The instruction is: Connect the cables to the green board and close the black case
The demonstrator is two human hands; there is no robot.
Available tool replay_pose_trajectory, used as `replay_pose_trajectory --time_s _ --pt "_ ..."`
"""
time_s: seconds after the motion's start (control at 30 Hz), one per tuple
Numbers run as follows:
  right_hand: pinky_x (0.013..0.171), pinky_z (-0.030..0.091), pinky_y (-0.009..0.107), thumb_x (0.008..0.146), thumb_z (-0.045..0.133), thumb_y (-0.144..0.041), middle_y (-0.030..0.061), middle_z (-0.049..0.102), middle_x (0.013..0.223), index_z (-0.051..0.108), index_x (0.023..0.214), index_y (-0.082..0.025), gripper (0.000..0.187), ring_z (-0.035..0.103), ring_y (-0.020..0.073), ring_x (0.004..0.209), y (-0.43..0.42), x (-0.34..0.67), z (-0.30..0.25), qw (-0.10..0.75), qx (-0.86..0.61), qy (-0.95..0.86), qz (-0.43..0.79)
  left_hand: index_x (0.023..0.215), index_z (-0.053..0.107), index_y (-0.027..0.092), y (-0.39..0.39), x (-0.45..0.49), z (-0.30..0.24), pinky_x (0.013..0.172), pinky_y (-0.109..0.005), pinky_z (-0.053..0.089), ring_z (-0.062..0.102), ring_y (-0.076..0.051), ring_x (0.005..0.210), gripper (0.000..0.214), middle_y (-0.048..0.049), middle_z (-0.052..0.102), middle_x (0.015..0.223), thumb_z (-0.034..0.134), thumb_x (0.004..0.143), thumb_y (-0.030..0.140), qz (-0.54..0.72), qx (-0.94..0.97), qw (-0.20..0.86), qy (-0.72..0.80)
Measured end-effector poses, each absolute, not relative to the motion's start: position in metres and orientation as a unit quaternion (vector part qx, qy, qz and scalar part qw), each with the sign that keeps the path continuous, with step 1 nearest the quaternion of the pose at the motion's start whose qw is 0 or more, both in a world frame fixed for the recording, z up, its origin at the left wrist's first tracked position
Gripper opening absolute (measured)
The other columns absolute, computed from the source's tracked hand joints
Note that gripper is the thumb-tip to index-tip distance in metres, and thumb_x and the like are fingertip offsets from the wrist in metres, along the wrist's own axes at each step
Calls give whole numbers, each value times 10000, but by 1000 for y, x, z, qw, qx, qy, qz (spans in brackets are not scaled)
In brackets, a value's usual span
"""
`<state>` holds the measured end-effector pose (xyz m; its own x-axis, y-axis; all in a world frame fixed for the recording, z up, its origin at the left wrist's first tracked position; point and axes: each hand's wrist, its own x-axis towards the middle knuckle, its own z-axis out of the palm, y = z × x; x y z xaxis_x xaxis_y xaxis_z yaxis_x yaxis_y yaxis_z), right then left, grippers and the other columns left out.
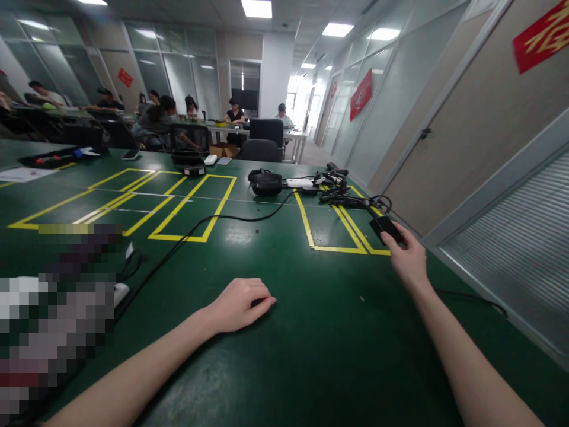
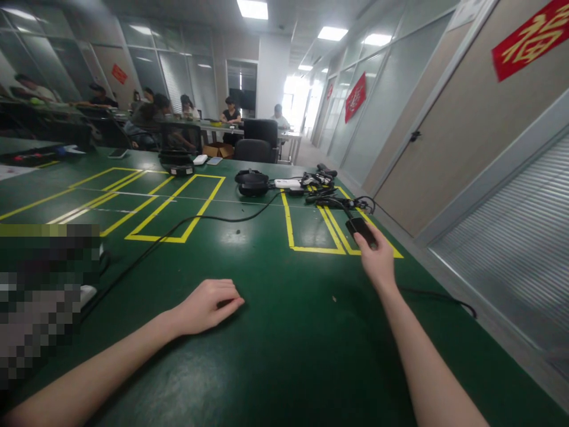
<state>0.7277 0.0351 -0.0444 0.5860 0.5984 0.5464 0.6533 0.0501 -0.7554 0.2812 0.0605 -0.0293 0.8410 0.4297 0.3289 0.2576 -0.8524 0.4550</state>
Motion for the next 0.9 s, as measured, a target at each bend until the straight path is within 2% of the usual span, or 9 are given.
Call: replay_pose_trajectory --time_s 0.13,0.2,0.47,0.53,0.67,0.9 --pt "943 547 469 788 693 -531 146 748 1155 737 1245 -185 575 679 349 1083 29 753 -59 431 -802 -413 -12 675 569 167 63 280 -32 607 -232 390 550 -119 617 351 11 581 667 543 1019 233 212 932 207 207" --pt "918 552 479 766 700 -528 160 757 1123 755 1217 -175 575 688 359 1046 27 760 -63 401 -821 -406 -1 660 549 165 64 279 -33 597 -226 372 535 -111 602 357 15 573 661 547 1010 238 211 930 212 212" --pt "815 576 383 813 631 -524 109 764 1188 737 1266 -212 560 722 283 932 28 765 -69 388 -805 -449 21 599 443 167 62 280 -31 573 -217 332 475 -91 545 429 35 505 599 541 1005 263 207 930 219 208" --pt "804 573 400 821 627 -541 124 769 1157 729 1280 -203 580 718 297 916 29 768 -71 378 -818 -433 0 596 438 169 61 281 -31 572 -218 331 471 -90 540 434 36 503 595 538 1006 268 203 930 222 211" --pt "861 557 450 841 619 -558 152 756 1158 714 1294 -194 589 695 348 1019 31 774 -77 366 -841 -395 -43 591 450 170 61 281 -31 572 -222 330 468 -92 540 440 32 505 597 536 1009 279 195 931 223 214" --pt "915 540 461 815 651 -558 163 746 1140 732 1233 -184 566 677 366 1075 36 778 -82 352 -852 -381 -70 600 474 172 62 280 -33 572 -234 347 481 -99 551 442 30 513 607 528 1020 297 185 935 209 217"
